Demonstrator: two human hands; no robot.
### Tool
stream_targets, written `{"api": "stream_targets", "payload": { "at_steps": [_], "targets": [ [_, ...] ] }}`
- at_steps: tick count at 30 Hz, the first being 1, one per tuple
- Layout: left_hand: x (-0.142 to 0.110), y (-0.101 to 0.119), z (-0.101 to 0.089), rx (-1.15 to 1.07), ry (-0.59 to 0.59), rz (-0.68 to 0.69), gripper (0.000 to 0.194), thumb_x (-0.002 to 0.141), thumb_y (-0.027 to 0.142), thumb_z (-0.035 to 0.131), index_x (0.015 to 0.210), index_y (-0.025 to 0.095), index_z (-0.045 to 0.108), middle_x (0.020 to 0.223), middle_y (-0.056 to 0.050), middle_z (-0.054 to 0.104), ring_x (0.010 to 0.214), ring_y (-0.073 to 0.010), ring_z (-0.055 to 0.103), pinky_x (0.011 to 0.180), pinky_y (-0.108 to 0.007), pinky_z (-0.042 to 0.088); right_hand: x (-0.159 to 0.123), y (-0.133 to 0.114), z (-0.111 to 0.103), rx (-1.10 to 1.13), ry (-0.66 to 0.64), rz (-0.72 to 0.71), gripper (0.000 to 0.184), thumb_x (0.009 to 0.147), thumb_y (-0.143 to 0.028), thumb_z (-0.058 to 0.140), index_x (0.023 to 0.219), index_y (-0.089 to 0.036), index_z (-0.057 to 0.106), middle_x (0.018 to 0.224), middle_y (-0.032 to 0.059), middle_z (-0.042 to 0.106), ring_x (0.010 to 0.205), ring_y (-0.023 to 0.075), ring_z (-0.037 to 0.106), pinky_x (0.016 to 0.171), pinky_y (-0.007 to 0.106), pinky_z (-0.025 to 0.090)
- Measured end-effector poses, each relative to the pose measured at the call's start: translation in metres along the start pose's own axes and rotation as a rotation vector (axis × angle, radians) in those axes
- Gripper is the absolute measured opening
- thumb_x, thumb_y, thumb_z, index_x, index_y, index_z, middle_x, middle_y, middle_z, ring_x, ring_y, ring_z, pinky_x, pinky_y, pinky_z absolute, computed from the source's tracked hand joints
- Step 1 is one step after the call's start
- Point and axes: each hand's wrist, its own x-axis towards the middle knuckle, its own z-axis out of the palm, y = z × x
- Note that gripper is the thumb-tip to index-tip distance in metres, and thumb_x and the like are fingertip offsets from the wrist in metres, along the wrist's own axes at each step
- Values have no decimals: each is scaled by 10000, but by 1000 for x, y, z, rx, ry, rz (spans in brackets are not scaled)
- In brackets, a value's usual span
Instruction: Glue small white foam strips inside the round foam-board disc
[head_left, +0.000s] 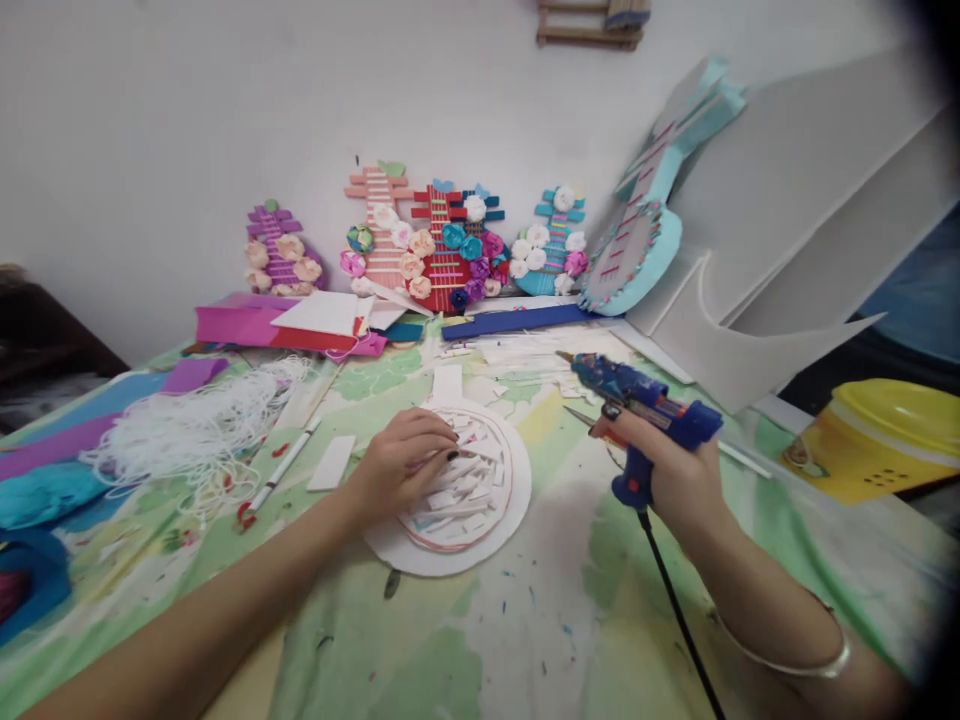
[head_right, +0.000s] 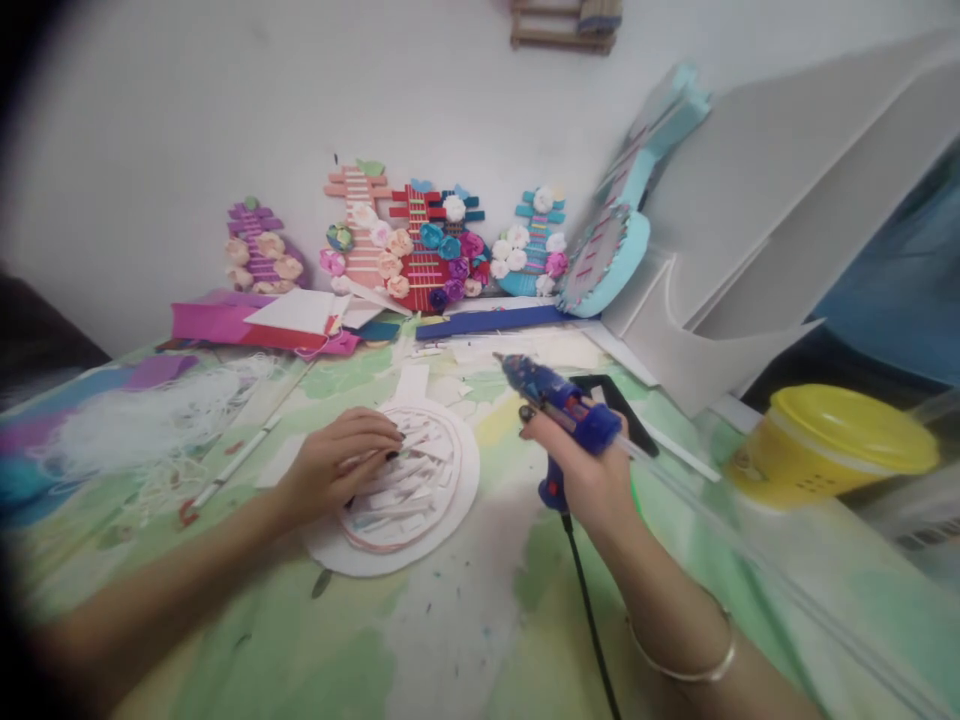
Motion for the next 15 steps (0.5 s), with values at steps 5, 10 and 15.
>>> {"api": "stream_targets", "payload": {
  "at_steps": [5, 10, 15],
  "targets": [
    [53, -9, 15, 75, -205, -101, 151, 771, 159, 542, 838, 162, 678, 885, -82, 688, 849, -196, 616, 782, -319, 466, 24, 4, -12, 129, 282, -10, 181, 647, -308, 655, 551, -157, 632, 584, 17, 608, 473, 119, 516, 353, 211, 364],
    [119, -25, 67, 148, -490, -16, 234, 745, 87, 519, 895, 160, 683, 929, -81, 685, 886, -189, 604, 824, -296, 435, 31, 12, -15, 125, 307, 12, 193, 645, -309, 642, 539, -149, 634, 560, 12, 599, 457, 107, 500, 366, 207, 367],
    [160, -30, 129, 169, -551, 4, 235, 723, 129, 535, 899, 136, 692, 883, -112, 669, 820, -204, 592, 761, -298, 438, 27, 8, -13, 114, 266, 64, 218, 656, -328, 635, 537, -147, 616, 544, -3, 577, 389, 81, 440, 341, 203, 352]
  ]
}}
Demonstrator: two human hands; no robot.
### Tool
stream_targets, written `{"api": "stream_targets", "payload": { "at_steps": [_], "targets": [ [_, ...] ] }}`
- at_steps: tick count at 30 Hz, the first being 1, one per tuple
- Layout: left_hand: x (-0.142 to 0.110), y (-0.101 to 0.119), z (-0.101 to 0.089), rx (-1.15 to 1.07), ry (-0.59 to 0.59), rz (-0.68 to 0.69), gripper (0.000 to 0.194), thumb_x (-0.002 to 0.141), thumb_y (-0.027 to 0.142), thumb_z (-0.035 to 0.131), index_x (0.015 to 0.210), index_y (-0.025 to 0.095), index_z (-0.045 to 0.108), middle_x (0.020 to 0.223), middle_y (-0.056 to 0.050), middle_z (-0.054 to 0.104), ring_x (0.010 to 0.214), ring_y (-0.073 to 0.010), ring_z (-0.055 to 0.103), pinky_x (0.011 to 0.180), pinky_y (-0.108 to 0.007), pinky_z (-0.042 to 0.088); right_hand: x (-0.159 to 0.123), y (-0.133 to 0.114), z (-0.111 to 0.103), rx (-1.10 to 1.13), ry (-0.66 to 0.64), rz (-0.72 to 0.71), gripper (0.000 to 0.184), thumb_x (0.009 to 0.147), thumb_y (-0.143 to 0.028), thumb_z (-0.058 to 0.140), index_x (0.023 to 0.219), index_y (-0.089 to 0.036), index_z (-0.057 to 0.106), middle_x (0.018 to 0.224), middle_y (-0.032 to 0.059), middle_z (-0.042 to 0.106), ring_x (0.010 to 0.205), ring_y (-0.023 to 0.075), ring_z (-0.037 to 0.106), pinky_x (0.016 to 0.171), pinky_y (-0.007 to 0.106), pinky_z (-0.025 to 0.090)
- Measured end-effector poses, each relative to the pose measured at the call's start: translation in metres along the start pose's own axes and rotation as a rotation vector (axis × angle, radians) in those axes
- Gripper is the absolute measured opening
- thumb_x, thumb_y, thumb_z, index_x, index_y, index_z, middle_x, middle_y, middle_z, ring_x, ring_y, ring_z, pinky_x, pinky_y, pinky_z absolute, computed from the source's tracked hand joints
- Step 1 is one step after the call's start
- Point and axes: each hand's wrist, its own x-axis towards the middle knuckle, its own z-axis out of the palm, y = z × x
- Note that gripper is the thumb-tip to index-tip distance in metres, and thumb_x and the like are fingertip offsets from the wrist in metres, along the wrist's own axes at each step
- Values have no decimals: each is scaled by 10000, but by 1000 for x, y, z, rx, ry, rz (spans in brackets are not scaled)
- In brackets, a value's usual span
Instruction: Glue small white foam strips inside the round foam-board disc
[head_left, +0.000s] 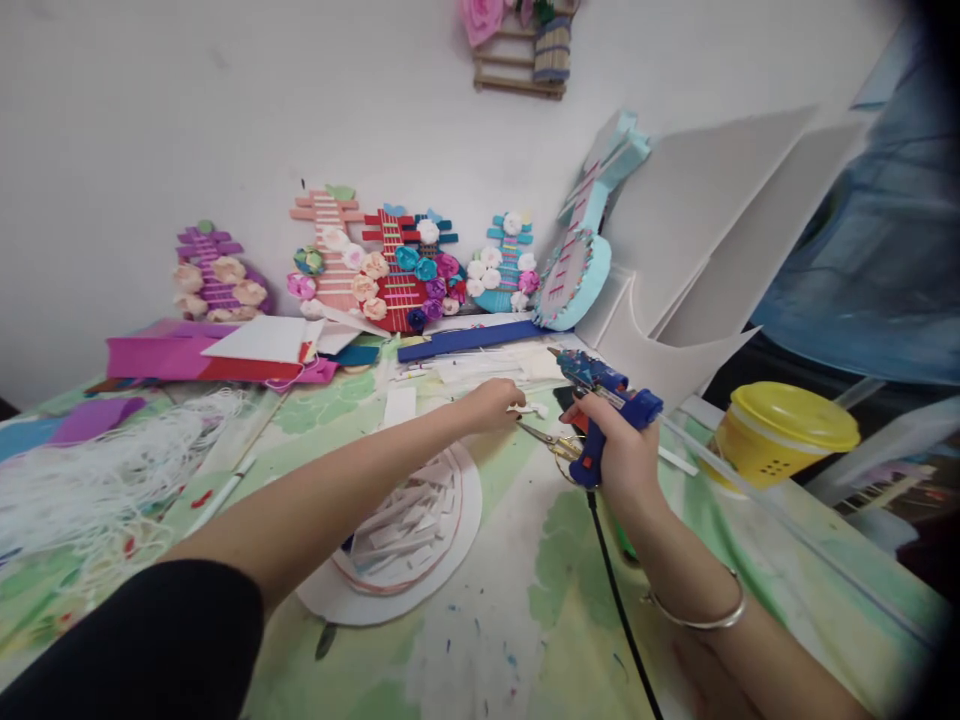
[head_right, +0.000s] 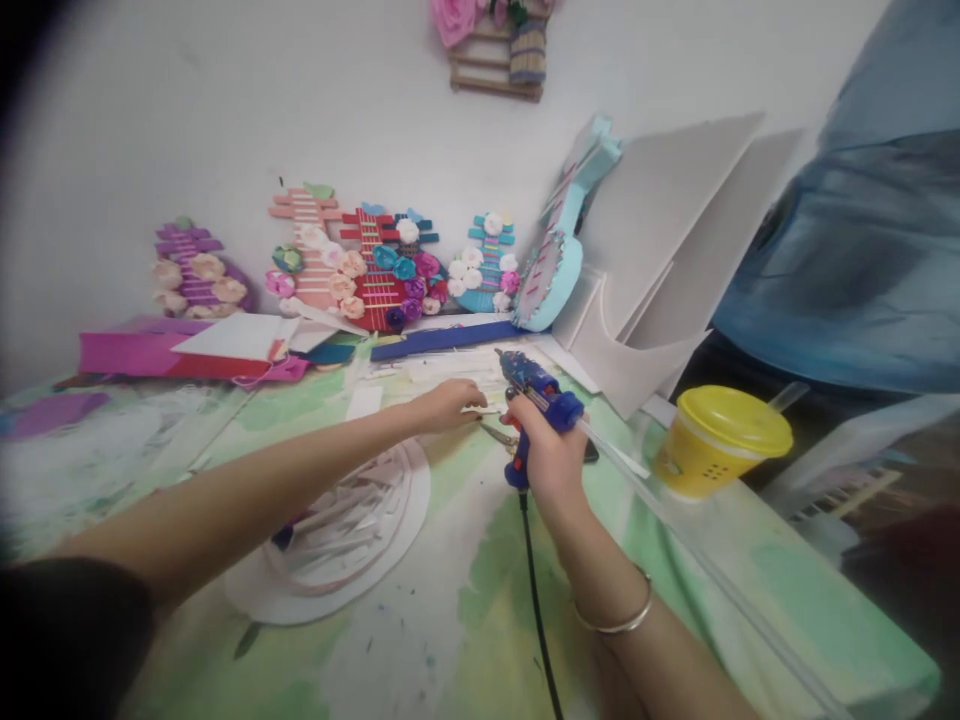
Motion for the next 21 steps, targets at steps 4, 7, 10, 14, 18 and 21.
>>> {"api": "stream_targets", "payload": {
  "at_steps": [4, 7, 10, 14, 18, 21],
  "targets": [
    [28, 1, 19, -12, -9, -37, 188, 669, 112, 533, 774, 116, 688, 802, -110, 654, 749, -202, 565, 709, -303, 432, -2, -2, 1, 4, 23, 21, 211, 643, -320, 640, 529, -147, 596, 515, -17, 537, 390, 85, 428, 329, 202, 346],
    [37, -2, 24, -51, -12, -66, 207, 598, 39, 508, 699, 122, 669, 716, -79, 644, 702, -189, 542, 689, -300, 421, -3, -3, 1, 10, 25, 27, 219, 639, -337, 644, 542, -145, 599, 518, -18, 525, 402, 94, 434, 326, 205, 349],
    [35, -5, 20, -121, -4, -79, 178, 543, 29, 523, 617, 141, 640, 628, -39, 617, 648, -172, 520, 664, -288, 413, -4, -3, 0, 28, -11, 5, 227, 644, -347, 648, 556, -141, 609, 524, -13, 529, 416, 93, 434, 345, 205, 358],
    [22, -6, 9, -257, 66, -114, 104, 510, 66, 581, 560, 153, 609, 587, -16, 599, 616, -157, 517, 642, -275, 416, -5, -3, 0, 53, -33, 19, 231, 647, -353, 654, 562, -143, 612, 515, -14, 528, 399, 89, 424, 340, 208, 347],
    [-8, -2, -10, -421, 233, -218, 180, 645, 161, 556, 792, 128, 654, 716, -48, 644, 660, -146, 562, 641, -262, 441, -7, -4, 1, 84, -85, 26, 208, 648, -333, 652, 561, -147, 616, 523, -13, 550, 398, 89, 442, 350, 210, 349],
    [-47, 7, -27, -584, 304, -317, 265, 749, 237, 506, 915, 93, 654, 707, -73, 649, 625, -138, 576, 572, -251, 440, -10, -2, 1, 62, -174, 34, 224, 658, -347, 660, 558, -149, 629, 545, -5, 574, 454, 103, 491, 405, 213, 382]
  ]
}}
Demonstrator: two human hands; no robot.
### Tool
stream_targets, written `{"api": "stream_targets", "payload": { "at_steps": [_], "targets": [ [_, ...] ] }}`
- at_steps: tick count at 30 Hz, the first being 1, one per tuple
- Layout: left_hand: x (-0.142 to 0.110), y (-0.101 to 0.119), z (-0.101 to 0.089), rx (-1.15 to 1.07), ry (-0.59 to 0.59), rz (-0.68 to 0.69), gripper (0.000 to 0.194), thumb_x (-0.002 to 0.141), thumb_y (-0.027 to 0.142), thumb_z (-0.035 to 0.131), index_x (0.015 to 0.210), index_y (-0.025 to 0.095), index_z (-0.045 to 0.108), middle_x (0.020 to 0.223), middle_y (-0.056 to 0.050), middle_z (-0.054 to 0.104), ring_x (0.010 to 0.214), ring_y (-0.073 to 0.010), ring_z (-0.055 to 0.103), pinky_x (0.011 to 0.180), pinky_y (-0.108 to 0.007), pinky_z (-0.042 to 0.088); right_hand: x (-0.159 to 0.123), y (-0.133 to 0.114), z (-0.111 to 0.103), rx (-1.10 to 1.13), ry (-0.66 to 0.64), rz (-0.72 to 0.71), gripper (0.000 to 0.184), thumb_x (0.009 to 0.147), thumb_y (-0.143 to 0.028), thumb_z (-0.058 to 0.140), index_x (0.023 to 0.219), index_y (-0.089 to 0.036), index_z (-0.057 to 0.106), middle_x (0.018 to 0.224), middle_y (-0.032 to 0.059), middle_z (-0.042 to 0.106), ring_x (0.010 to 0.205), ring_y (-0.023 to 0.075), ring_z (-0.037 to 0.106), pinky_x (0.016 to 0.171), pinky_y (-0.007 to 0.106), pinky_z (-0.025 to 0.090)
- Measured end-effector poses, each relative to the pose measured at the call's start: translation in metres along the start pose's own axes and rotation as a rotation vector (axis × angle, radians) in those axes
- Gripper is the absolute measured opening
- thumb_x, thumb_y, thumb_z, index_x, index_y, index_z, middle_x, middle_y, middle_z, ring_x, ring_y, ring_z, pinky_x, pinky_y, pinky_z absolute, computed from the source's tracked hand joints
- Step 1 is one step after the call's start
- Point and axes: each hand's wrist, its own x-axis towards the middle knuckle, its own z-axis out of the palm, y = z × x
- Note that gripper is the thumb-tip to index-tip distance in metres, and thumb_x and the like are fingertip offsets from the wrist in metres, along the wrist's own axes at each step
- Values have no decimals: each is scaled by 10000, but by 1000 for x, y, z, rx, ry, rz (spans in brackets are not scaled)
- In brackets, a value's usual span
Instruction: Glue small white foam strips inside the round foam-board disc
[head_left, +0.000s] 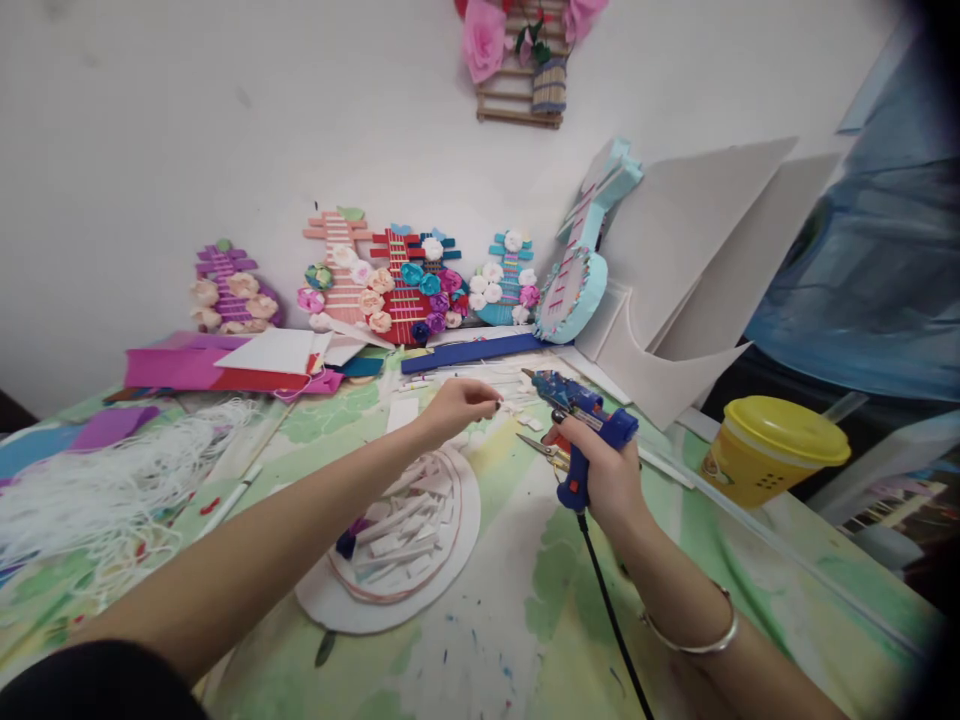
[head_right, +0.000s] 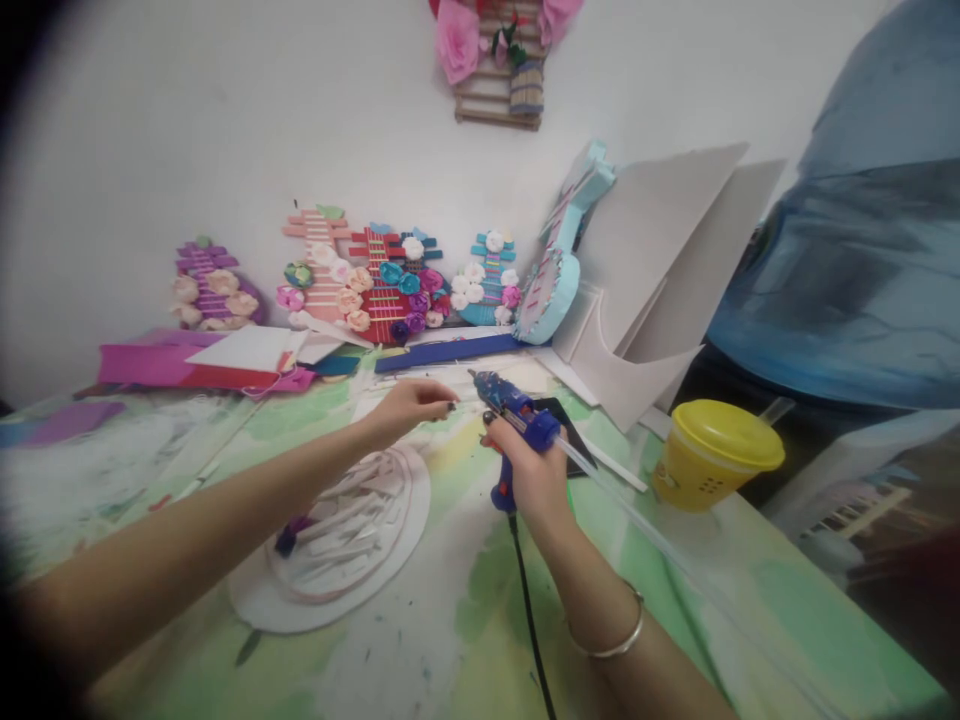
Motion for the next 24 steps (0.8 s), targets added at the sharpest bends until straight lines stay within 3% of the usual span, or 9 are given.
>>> {"api": "stream_targets", "payload": {
  "at_steps": [2, 4, 7, 10, 14, 24],
  "targets": [
    [-31, 6, -15, -423, 79, -213, 220, 704, 236, 610, 855, 92, 679, 682, -70, 643, 615, -129, 576, 588, -254, 446, -4, 2, 2, -36, -100, 1, 246, 674, -366, 655, 553, -152, 643, 591, 12, 606, 534, 126, 540, 470, 223, 418],
    [-64, 10, -27, -722, 102, -306, 210, 679, 233, 677, 850, 113, 696, 753, -69, 660, 674, -124, 592, 652, -260, 462, -11, 2, 5, -66, -227, -16, 242, 689, -364, 648, 559, -160, 656, 648, 26, 635, 633, 155, 580, 558, 242, 452],
    [-106, 10, -37, -918, 140, -403, 217, 660, 234, 730, 851, 133, 711, 764, -63, 679, 720, -133, 616, 709, -274, 480, -24, 1, 14, -47, -433, -2, 166, 692, -331, 653, 623, -182, 673, 664, 15, 644, 697, 176, 601, 662, 273, 473],
    [-131, 7, -38, -1000, 207, -432, 190, 661, 208, 740, 833, 132, 719, 820, -73, 701, 767, -141, 632, 763, -277, 490, -38, 0, 21, -43, -593, 47, 153, 685, -326, 654, 628, -185, 662, 639, 8, 625, 672, 172, 588, 652, 279, 476],
    [-141, 5, -33, -1076, 246, -451, 144, 633, 178, 762, 767, 140, 724, 798, -59, 714, 750, -131, 643, 746, -246, 500, -47, 5, 23, -78, -673, 107, 204, 686, -358, 652, 614, -167, 640, 624, 19, 604, 634, 165, 565, 598, 281, 465],
    [-143, 1, -33, -1116, 254, -432, 171, 618, 186, 773, 774, 133, 726, 805, -60, 707, 740, -115, 625, 725, -217, 482, -43, 10, 16, -198, -640, 77, 218, 676, -376, 671, 626, -165, 652, 622, 33, 621, 614, 181, 583, 572, 294, 467]
  ]
}}
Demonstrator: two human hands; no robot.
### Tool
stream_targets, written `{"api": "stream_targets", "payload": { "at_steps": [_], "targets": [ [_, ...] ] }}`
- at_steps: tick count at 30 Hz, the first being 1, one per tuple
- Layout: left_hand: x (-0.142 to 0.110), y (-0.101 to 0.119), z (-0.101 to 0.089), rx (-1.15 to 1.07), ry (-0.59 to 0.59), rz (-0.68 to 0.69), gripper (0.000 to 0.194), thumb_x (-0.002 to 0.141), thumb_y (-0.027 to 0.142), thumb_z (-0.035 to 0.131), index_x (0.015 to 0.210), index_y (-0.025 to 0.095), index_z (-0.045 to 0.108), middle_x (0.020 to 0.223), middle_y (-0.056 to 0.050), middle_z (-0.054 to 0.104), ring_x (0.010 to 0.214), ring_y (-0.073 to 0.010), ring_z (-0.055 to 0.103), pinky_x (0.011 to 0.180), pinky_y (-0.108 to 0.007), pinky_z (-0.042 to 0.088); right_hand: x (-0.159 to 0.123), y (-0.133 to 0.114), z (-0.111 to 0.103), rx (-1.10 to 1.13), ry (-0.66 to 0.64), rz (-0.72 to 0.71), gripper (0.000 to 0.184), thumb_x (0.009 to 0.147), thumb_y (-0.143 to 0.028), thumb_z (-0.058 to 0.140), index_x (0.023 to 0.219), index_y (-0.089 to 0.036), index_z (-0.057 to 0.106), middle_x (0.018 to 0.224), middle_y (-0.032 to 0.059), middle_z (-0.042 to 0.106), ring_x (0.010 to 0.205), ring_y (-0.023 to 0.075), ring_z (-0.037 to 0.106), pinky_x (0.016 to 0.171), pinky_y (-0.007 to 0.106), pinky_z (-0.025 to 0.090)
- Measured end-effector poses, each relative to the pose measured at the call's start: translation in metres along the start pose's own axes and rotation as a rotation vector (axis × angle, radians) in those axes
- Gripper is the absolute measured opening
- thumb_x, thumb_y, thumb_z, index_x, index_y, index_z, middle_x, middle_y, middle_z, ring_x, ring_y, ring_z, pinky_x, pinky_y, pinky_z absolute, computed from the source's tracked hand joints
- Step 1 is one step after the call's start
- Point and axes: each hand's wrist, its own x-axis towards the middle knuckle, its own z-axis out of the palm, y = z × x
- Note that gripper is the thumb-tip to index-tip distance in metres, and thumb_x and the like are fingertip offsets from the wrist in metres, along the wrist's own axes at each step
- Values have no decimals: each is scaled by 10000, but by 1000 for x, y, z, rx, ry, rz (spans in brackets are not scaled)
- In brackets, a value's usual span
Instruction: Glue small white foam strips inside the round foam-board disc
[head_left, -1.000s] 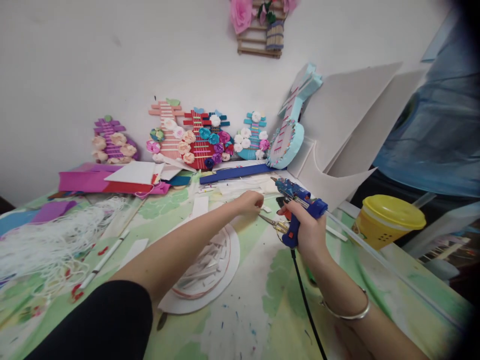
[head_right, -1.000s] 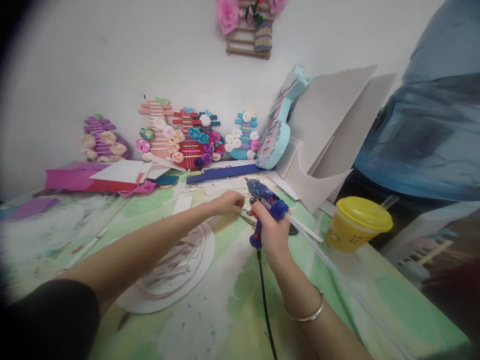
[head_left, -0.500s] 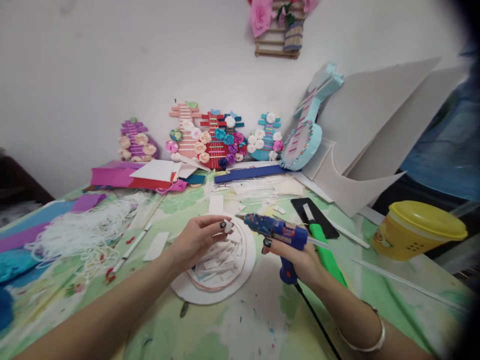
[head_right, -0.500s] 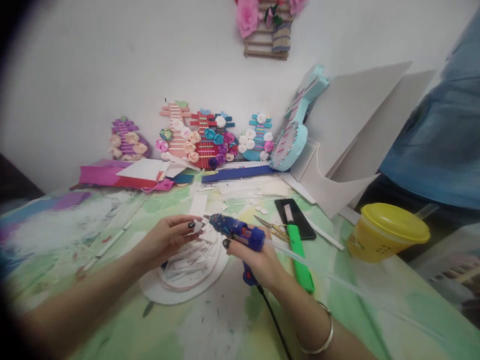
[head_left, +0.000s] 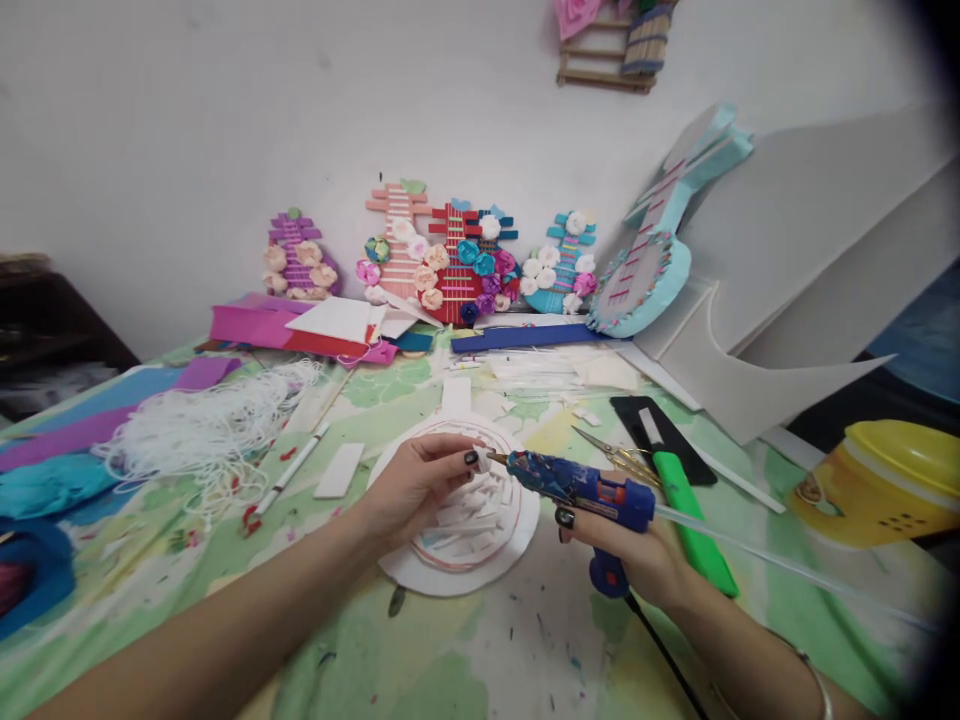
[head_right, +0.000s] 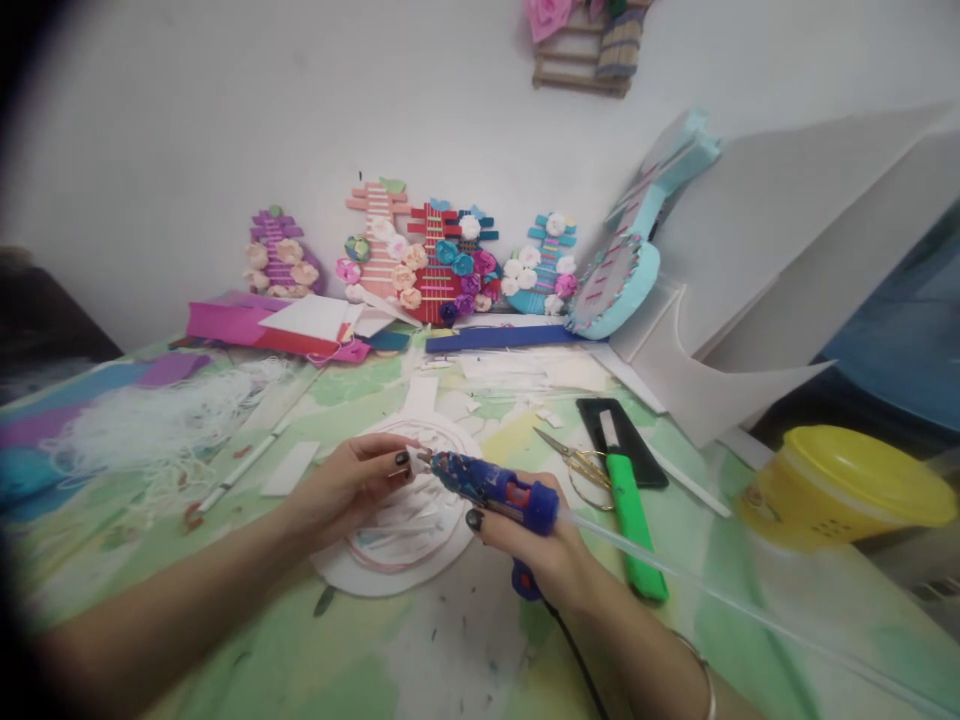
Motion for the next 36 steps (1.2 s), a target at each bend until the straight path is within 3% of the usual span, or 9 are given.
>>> {"api": "stream_targets", "payload": {
  "at_steps": [7, 18, 24, 27, 30, 36],
  "targets": [
    [-2, 1, 2, -18, -4, -10, 169, 603, 174, 779, 757, 127, 726, 743, -53, 702, 715, -120, 621, 706, -217, 475, 0, 6, -1, -28, 46, 44, 242, 659, -401, 691, 636, -168, 630, 611, 22, 605, 595, 172, 574, 547, 285, 464],
    [-1, 1, -2, -52, -12, 50, 122, 646, 152, 741, 766, 143, 724, 761, -38, 701, 724, -105, 617, 738, -216, 473, -1, 1, 0, -83, -12, -32, 230, 676, -375, 672, 576, -181, 598, 559, 2, 555, 545, 146, 517, 493, 263, 406],
    [1, 8, -6, -26, 77, 90, 133, 614, 163, 759, 738, 146, 716, 716, -22, 695, 699, -95, 612, 683, -187, 469, 0, 8, -3, -98, 117, -24, 187, 681, -378, 680, 655, -197, 643, 631, 13, 602, 650, 180, 563, 598, 290, 443],
    [0, 11, -9, 151, 122, 140, 132, 633, 208, 749, 756, 175, 714, 710, -12, 694, 654, -106, 605, 576, -190, 451, 5, 5, -5, -70, 142, -69, 193, 698, -375, 662, 629, -196, 655, 636, 13, 618, 664, 185, 577, 651, 302, 454],
    [-5, 10, -6, 510, 115, 240, 123, 666, 240, 720, 775, 183, 718, 756, -33, 706, 666, -147, 616, 548, -226, 445, 10, 1, -10, -19, 231, -78, 224, 703, -368, 648, 565, -191, 644, 635, 22, 619, 674, 189, 584, 640, 295, 457],
    [-7, -4, 8, 1029, -174, 678, 121, 743, 153, 624, 819, 187, 711, 817, -60, 707, 799, -179, 623, 756, -310, 473, 12, -4, -18, 36, 418, -83, 266, 706, -403, 630, 535, -199, 643, 660, 30, 610, 682, 178, 564, 601, 274, 449]
  ]
}}
